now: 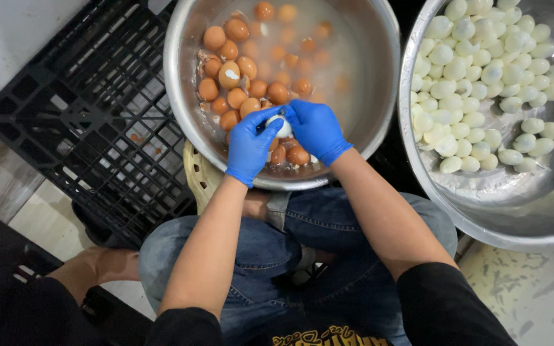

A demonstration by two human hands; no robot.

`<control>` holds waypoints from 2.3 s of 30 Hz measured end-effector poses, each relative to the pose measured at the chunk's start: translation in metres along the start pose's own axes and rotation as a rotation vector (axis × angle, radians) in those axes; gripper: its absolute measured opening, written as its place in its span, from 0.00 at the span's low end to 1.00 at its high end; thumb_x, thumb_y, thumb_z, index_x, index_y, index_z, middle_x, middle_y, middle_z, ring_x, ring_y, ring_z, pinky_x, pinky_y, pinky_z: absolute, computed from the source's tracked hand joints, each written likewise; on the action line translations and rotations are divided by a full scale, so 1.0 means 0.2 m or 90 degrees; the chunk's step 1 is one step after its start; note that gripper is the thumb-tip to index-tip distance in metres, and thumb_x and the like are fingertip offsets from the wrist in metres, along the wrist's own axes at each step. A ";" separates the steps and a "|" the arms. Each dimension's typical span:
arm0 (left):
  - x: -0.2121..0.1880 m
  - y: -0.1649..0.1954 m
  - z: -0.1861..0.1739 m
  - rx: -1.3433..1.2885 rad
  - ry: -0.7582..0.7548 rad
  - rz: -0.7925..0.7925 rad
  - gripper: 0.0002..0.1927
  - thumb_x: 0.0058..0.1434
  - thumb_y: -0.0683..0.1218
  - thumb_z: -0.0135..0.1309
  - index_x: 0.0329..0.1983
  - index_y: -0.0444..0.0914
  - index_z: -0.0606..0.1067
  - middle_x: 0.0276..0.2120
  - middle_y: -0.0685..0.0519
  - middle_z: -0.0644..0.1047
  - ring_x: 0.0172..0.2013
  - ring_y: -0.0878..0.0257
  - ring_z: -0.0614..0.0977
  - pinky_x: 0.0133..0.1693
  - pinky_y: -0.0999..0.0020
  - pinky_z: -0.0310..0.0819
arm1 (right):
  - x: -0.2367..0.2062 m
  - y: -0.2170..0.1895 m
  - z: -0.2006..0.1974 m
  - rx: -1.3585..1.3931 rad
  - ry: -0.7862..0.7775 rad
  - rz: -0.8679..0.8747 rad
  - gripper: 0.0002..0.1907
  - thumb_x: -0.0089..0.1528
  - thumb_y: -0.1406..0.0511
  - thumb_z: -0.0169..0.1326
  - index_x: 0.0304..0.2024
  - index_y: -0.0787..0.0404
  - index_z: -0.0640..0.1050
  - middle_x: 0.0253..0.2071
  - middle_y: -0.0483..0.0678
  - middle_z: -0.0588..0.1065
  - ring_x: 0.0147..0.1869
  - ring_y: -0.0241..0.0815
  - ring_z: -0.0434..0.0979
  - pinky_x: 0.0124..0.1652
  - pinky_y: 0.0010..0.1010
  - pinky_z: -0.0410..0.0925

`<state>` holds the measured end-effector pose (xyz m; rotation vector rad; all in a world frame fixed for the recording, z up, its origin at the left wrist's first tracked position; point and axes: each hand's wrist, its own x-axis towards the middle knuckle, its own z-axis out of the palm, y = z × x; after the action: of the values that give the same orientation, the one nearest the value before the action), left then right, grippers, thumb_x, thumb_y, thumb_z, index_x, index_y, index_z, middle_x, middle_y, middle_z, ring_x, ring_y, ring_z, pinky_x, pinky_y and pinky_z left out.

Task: The person sits on the floor between two metal basins and peels boiled eggs by hand, removing the shells over a basin of water containing unpeeled eggs and shells, and drops the peeled eggs into a second basin filled with peeled eggs. The person repeats this shell-removal cycle one egg at a time throughout the clip.

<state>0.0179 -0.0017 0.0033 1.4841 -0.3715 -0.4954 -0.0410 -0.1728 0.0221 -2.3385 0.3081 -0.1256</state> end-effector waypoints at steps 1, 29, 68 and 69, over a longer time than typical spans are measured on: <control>0.00 0.00 0.00 -0.014 -0.009 0.007 0.15 0.66 0.39 0.60 0.56 0.35 0.79 0.50 0.52 0.81 0.48 0.66 0.81 0.52 0.71 0.77 | 0.00 0.02 0.02 0.051 0.012 0.051 0.11 0.69 0.60 0.53 0.42 0.61 0.80 0.37 0.60 0.79 0.39 0.58 0.80 0.40 0.42 0.72; 0.03 0.01 -0.05 -0.197 -0.068 0.043 0.21 0.64 0.30 0.52 0.60 0.33 0.72 0.59 0.49 0.76 0.60 0.62 0.77 0.64 0.66 0.72 | 0.03 0.04 0.03 0.629 -0.028 0.125 0.11 0.68 0.66 0.51 0.49 0.65 0.78 0.44 0.46 0.79 0.43 0.34 0.79 0.43 0.32 0.76; 0.03 -0.23 -0.03 -0.546 -0.093 -0.259 0.19 0.74 0.54 0.47 0.53 0.34 0.75 0.38 0.49 0.79 0.35 0.60 0.80 0.33 0.65 0.75 | -0.05 0.00 0.09 0.145 0.121 -0.020 0.16 0.73 0.57 0.48 0.46 0.63 0.79 0.34 0.57 0.78 0.36 0.49 0.79 0.38 0.37 0.72; 0.03 -0.23 -0.04 -0.567 -0.097 -0.254 0.19 0.75 0.54 0.47 0.52 0.33 0.74 0.38 0.48 0.79 0.35 0.59 0.80 0.33 0.64 0.76 | -0.04 0.03 0.11 0.143 0.135 -0.022 0.17 0.73 0.57 0.48 0.46 0.63 0.79 0.34 0.57 0.78 0.36 0.48 0.79 0.38 0.36 0.72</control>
<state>0.0229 0.0002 -0.0438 0.6435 0.0517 -0.9470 -0.0466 -0.1596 0.0036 -2.1112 0.3394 -0.4052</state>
